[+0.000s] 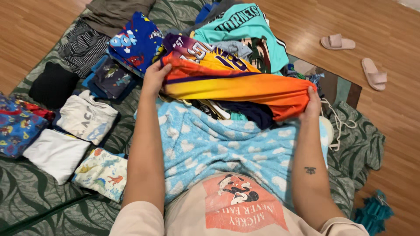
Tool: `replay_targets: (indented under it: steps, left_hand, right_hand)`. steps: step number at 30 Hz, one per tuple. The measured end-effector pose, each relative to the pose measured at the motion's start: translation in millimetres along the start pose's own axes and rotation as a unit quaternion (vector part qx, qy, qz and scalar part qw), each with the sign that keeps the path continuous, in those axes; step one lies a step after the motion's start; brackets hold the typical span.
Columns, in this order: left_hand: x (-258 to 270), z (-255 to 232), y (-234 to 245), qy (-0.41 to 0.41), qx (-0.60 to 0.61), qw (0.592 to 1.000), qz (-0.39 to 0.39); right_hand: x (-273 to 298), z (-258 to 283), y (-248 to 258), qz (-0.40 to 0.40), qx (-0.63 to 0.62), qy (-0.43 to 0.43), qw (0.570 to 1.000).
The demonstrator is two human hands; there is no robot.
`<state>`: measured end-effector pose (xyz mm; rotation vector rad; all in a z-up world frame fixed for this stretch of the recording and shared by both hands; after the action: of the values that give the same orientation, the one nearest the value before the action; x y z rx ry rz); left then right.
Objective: The person folds various items of clothing, including shirts, shorts, and a jersey, on a green patterned bed cover, then places them into stacks.
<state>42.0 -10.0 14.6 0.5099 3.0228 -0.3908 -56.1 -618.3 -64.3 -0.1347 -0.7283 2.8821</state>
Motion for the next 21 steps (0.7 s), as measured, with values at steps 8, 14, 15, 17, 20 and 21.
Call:
replay_targets:
  steps: [8, 14, 15, 17, 20, 21]
  left_hand:
    - [-65.3, 3.1, 7.3, 0.005, -0.09, 0.995, -0.035]
    - [-128.9, 33.7, 26.5, 0.041, -0.074, 0.994, -0.075]
    - [-141.9, 29.5, 29.6, 0.044, -0.089, 0.992, -0.073]
    - [-162.8, 16.4, 28.2, 0.04, -0.09, 0.992, -0.082]
    - [-186.1, -16.4, 12.3, 0.042, -0.015, 0.998, -0.052]
    - [-186.1, -25.1, 5.4, 0.048, 0.024, 0.998, -0.038]
  right_hand:
    - [-50.9, -9.8, -2.6, 0.02, -0.037, -0.258, 0.965]
    - [-98.1, 15.3, -6.6, -0.029, -0.028, -0.254, 0.966]
    - [-108.7, 21.5, -8.7, -0.041, -0.024, -0.234, 0.971]
    - [-128.0, 37.3, -13.9, -0.021, -0.012, -0.149, 0.989]
    - [-144.6, 52.8, -19.4, 0.016, -0.046, -0.064, 0.997]
    - [-145.6, 55.8, -19.2, 0.029, -0.065, -0.048, 0.996]
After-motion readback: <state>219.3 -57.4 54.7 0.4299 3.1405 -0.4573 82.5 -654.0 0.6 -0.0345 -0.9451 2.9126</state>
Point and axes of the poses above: each hand's wrist, its own x-axis away from the middle knuckle, its own y-axis out of the back of the hand, z = x × y, the point moved 3 cm from there along -x, towards the middle knuckle, and after that the axes turned 12 degrees about z, right-handed, at the moved point
